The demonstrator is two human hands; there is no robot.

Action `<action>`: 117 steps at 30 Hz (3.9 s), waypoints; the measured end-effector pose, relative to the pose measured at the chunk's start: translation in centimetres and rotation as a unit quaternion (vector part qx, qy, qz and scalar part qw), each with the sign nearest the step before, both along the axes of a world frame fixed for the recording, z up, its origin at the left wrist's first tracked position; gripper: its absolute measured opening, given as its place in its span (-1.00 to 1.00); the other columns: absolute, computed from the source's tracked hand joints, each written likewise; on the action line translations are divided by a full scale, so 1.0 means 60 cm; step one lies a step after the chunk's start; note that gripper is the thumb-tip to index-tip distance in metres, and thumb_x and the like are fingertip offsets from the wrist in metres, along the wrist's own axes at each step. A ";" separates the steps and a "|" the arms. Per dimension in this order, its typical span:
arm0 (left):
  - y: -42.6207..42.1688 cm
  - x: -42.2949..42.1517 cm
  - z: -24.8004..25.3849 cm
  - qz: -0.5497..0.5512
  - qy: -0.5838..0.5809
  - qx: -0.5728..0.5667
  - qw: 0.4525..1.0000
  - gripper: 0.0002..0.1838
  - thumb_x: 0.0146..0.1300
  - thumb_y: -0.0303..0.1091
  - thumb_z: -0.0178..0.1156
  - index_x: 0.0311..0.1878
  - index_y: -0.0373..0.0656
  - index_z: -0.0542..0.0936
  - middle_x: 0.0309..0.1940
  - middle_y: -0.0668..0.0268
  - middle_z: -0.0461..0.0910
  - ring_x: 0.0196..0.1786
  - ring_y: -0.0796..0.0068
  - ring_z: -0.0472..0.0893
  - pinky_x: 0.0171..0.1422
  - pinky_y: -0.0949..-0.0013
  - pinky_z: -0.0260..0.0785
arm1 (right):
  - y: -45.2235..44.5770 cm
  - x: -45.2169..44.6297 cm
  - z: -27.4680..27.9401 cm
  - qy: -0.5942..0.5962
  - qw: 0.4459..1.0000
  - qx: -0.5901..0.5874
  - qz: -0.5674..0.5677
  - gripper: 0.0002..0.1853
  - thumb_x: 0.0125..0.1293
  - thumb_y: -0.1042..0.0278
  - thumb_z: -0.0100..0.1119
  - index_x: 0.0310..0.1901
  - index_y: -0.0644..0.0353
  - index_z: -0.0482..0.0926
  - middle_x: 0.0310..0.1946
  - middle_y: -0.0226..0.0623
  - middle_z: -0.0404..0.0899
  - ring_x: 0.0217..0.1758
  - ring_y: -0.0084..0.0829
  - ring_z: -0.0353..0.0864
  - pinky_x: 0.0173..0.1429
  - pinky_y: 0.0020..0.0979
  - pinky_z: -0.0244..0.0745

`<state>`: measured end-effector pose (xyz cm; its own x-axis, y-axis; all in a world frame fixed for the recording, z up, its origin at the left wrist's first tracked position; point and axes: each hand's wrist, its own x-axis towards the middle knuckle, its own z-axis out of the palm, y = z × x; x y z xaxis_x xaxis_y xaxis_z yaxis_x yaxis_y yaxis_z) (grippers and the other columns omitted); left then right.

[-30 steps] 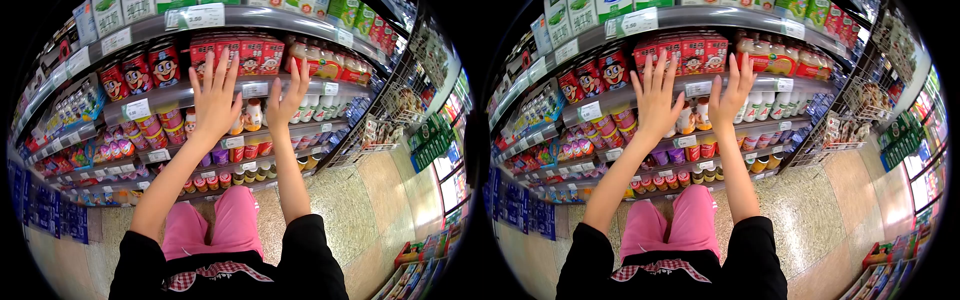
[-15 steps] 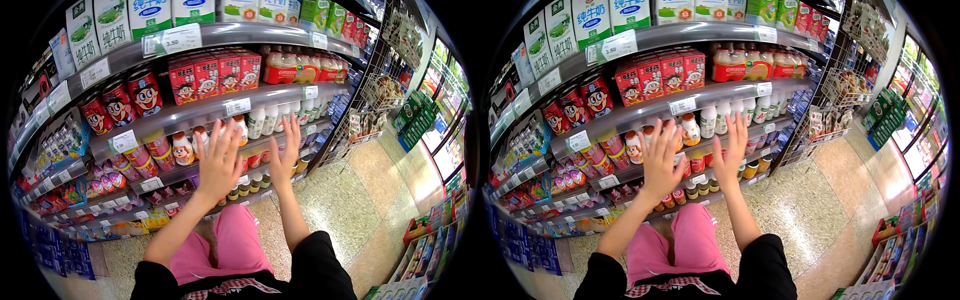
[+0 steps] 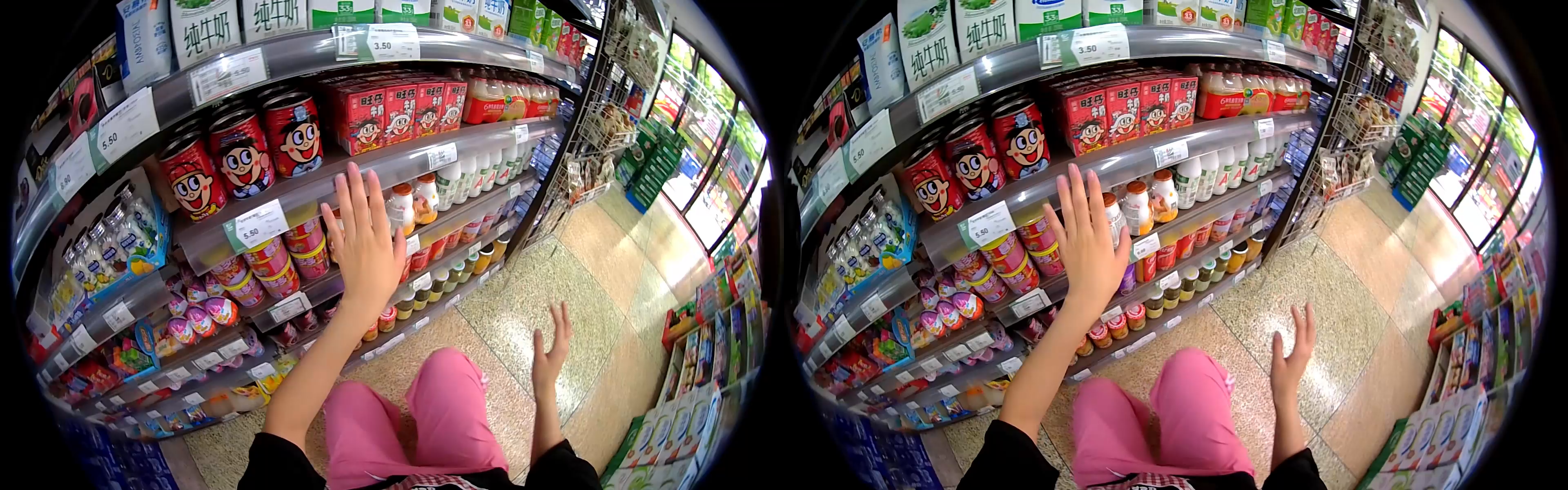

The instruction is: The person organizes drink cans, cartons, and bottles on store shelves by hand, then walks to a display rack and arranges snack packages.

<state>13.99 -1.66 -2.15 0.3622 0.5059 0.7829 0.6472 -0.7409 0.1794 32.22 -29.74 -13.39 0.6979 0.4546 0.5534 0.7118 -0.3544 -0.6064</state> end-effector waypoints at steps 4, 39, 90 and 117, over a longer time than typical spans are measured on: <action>0.002 -0.015 0.015 0.023 0.049 0.020 0.998 -0.03 0.12 -0.19 0.31 0.53 -0.35 0.06 0.58 -0.02 -0.07 0.63 0.01 -0.09 0.63 -0.13 -0.28 | -0.033 -0.060 0.056 -0.046 0.999 0.001 -0.014 -0.48 0.31 0.33 0.15 0.32 0.14 0.44 0.50 -0.08 0.18 0.56 -0.02 0.12 0.56 -0.04 0.02; 0.059 0.484 0.113 0.083 -0.152 0.023 0.985 -0.12 0.22 -0.37 0.30 0.52 -0.29 0.04 0.36 -0.11 0.34 0.39 -0.09 0.37 0.47 0.13 0.19 | 0.478 0.467 0.245 -0.073 0.874 0.302 0.372 -0.50 0.20 0.48 0.15 0.22 0.25 0.40 0.36 -0.01 0.35 0.39 -0.01 0.32 0.43 -0.09 0.16; -0.027 0.447 0.171 -0.052 -0.181 0.217 0.958 -0.46 -0.10 -0.59 0.50 0.00 -0.21 0.51 0.04 0.14 0.60 0.10 0.17 0.61 0.20 0.23 0.45 | 0.458 0.564 0.371 -0.217 0.779 0.303 0.505 -0.29 -0.10 0.39 0.54 0.21 0.04 0.54 0.08 -0.34 0.66 0.20 -0.30 0.59 0.51 -0.02 0.14; 0.250 0.492 0.188 0.009 -0.259 -0.318 0.912 -0.14 -0.09 -0.37 0.49 0.31 -0.41 0.31 0.23 -0.02 0.47 0.27 0.16 0.47 0.34 0.29 0.29 | 0.110 0.715 0.088 -0.074 0.871 0.436 0.212 -0.46 0.15 0.57 0.36 0.17 0.24 0.38 0.03 0.07 0.57 0.09 -0.10 0.60 0.33 0.03 0.45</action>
